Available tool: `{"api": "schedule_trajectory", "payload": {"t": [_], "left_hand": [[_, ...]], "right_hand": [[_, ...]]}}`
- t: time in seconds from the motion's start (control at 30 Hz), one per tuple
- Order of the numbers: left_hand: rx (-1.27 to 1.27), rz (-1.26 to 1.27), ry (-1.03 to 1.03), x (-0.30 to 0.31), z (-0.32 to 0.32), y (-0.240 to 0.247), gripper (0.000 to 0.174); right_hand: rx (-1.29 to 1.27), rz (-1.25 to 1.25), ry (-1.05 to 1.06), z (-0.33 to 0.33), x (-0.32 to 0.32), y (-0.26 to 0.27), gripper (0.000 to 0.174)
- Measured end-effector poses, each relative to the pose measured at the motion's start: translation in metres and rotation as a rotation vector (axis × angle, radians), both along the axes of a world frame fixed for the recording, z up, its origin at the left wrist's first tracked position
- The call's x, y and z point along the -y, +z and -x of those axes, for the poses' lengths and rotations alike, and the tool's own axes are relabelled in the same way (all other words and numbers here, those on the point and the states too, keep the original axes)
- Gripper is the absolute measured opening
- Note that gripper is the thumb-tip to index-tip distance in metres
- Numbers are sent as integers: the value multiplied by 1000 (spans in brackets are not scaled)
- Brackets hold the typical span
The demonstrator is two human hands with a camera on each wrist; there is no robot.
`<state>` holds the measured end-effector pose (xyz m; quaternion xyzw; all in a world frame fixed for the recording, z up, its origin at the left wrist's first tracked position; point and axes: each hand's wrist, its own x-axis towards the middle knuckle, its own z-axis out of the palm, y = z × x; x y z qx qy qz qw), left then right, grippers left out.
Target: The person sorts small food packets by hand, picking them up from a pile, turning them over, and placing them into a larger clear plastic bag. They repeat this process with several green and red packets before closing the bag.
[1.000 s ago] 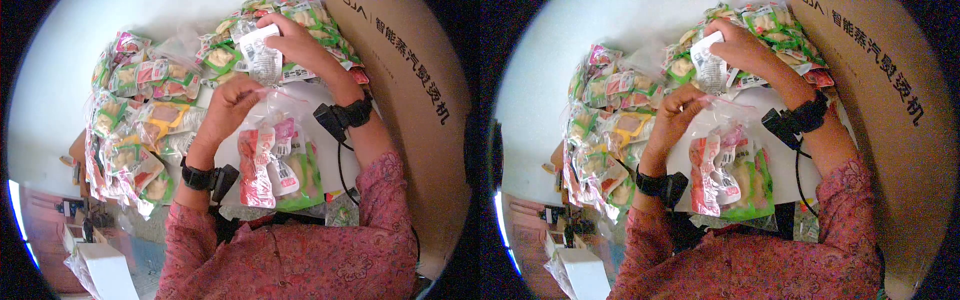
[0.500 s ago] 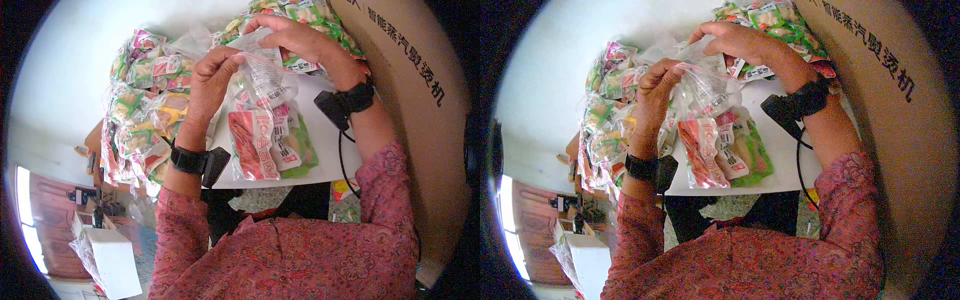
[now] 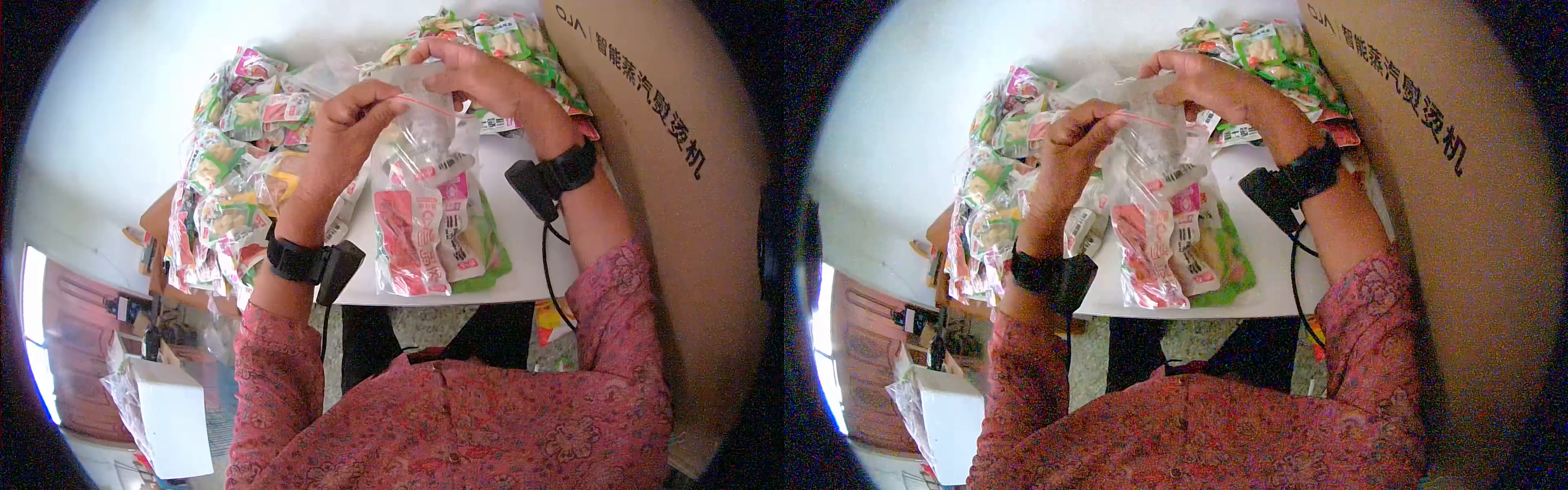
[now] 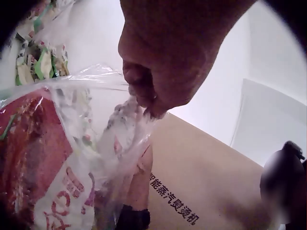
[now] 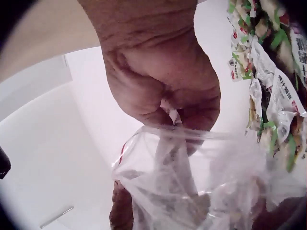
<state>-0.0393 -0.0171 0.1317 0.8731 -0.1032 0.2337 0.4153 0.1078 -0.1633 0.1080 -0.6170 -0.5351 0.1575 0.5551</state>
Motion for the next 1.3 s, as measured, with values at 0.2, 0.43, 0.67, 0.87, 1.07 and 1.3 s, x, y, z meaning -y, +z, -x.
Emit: {"api": "schedule_trajectory", "payload": {"t": [0.2, 0.43, 0.67, 0.87, 1.07, 1.3], "left_hand": [[96, 2, -89, -1, 6, 1, 7], [169, 20, -38, 1, -6, -12, 9], [222, 37, -20, -3, -24, -24, 13], [107, 17, 14, -4, -16, -23, 13], [33, 270, -48, -4, -19, -33, 17], [-275, 446, -308, -18, -41, -72, 13]], "right_hand": [[75, 173, 143, 4, -3, -4, 24], [233, 401, 443, 16, -2, -2, 24], [194, 420, 648, 18, -13, -14, 28], [158, 526, 629, 22, -22, -22, 35], [221, 484, 507, 11, -14, -12, 30], [39, 296, -122, -17, 6, 1, 23]]}}
